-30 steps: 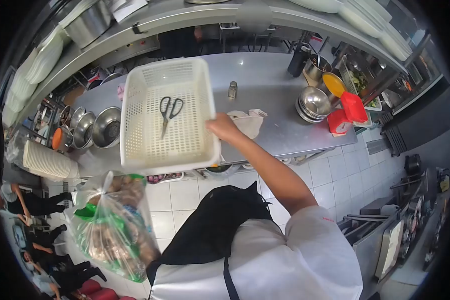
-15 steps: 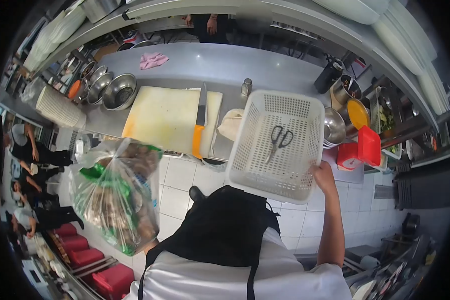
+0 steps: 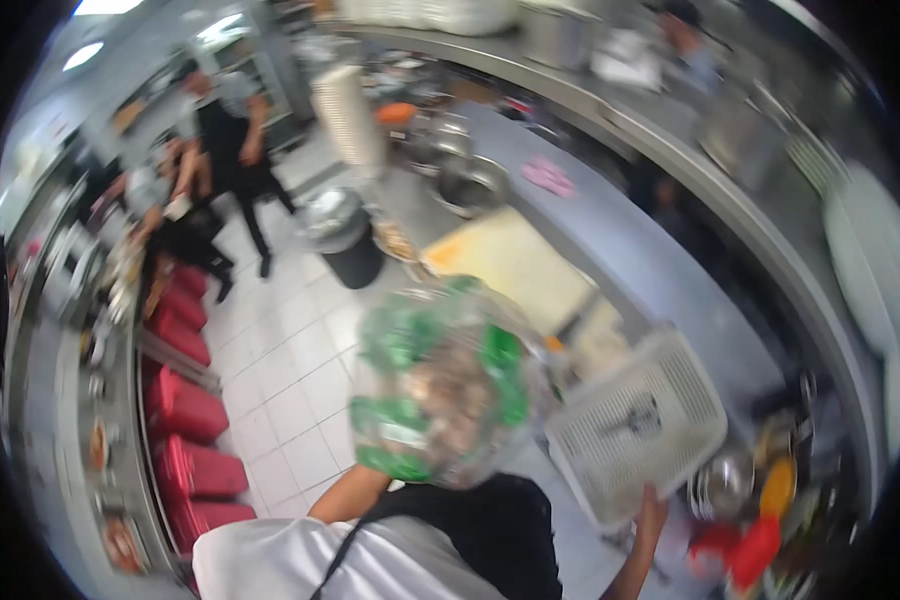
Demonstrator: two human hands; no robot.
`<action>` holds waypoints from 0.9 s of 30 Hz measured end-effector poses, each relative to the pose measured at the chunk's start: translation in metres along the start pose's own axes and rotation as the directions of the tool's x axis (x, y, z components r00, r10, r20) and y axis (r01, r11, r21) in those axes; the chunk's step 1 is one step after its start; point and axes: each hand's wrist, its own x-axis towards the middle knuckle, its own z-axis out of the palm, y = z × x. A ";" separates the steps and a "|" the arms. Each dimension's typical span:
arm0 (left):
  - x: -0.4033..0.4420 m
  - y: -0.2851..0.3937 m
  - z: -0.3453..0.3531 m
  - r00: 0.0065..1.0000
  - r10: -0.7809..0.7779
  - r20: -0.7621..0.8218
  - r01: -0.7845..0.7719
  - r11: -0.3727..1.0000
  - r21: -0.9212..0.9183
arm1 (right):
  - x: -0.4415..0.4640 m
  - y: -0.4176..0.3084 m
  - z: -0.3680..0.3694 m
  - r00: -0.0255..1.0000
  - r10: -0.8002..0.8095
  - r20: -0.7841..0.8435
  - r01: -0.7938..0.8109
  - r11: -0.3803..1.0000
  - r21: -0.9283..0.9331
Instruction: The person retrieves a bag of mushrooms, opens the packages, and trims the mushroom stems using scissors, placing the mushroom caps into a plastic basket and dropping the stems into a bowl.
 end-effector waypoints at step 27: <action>0.317 0.151 0.186 0.572 0.401 0.715 -0.585 -0.410 0.699 | -0.041 -0.191 0.305 0.810 -0.504 0.299 0.568 0.546 -0.616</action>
